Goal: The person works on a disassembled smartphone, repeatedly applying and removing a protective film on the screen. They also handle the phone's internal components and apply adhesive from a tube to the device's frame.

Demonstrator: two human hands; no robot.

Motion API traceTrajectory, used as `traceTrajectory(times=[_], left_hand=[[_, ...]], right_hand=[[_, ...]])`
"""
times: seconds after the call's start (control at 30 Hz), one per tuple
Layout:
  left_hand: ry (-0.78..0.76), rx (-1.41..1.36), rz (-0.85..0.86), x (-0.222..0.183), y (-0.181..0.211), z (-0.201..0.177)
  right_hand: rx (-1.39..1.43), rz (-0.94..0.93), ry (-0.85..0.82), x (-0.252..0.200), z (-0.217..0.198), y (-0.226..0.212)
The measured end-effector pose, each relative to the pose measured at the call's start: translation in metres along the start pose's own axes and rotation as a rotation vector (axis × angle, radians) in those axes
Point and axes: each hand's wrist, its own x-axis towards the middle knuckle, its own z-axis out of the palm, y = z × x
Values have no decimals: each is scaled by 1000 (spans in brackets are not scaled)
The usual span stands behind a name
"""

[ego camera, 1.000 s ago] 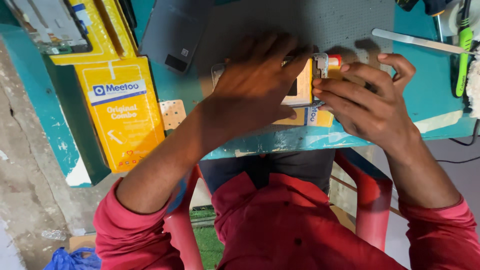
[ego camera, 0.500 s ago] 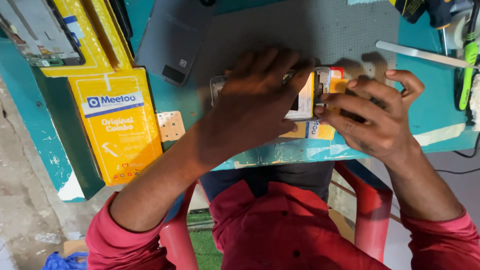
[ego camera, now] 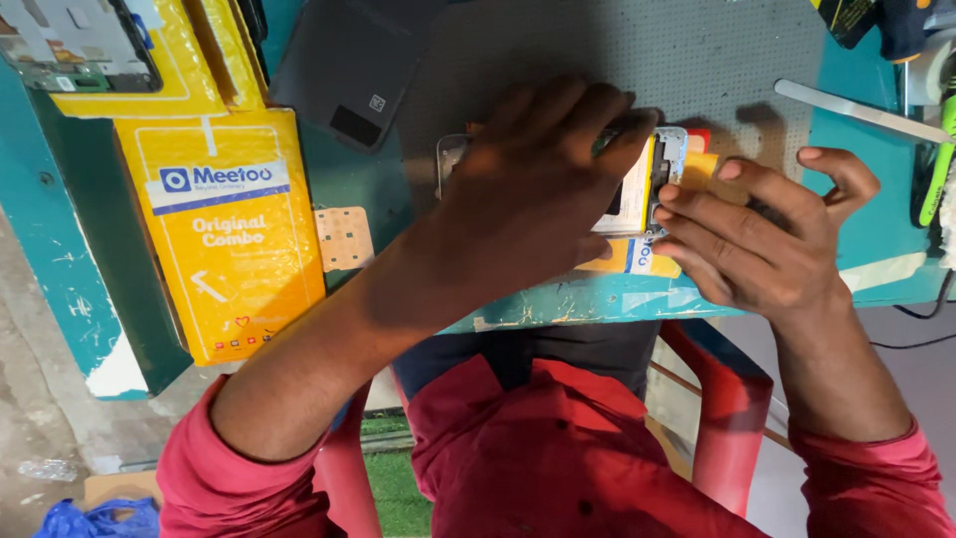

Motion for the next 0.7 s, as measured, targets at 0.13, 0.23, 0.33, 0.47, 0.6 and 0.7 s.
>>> traceTrajectory(times=[0.13, 0.23, 0.33, 0.47, 0.6, 0.7], left_hand=[[26, 18, 4, -1, 0, 0], [0, 31, -2, 2, 0, 0], [-5, 33, -6, 1, 0, 0], [0, 48, 3, 1, 1, -2], [-16, 37, 5, 0, 0, -1], [-4, 28, 15, 0, -2, 1]], right_hand=[[-125, -40, -18, 7, -3, -3], [-163, -69, -26, 7, -4, -2], [-187, -90, -27, 8, -5, -3], [-129, -88, -17, 12, -5, -3], [-155, -116, -57, 16, -12, -4], [-129, -171, -44, 16, -11, 2]])
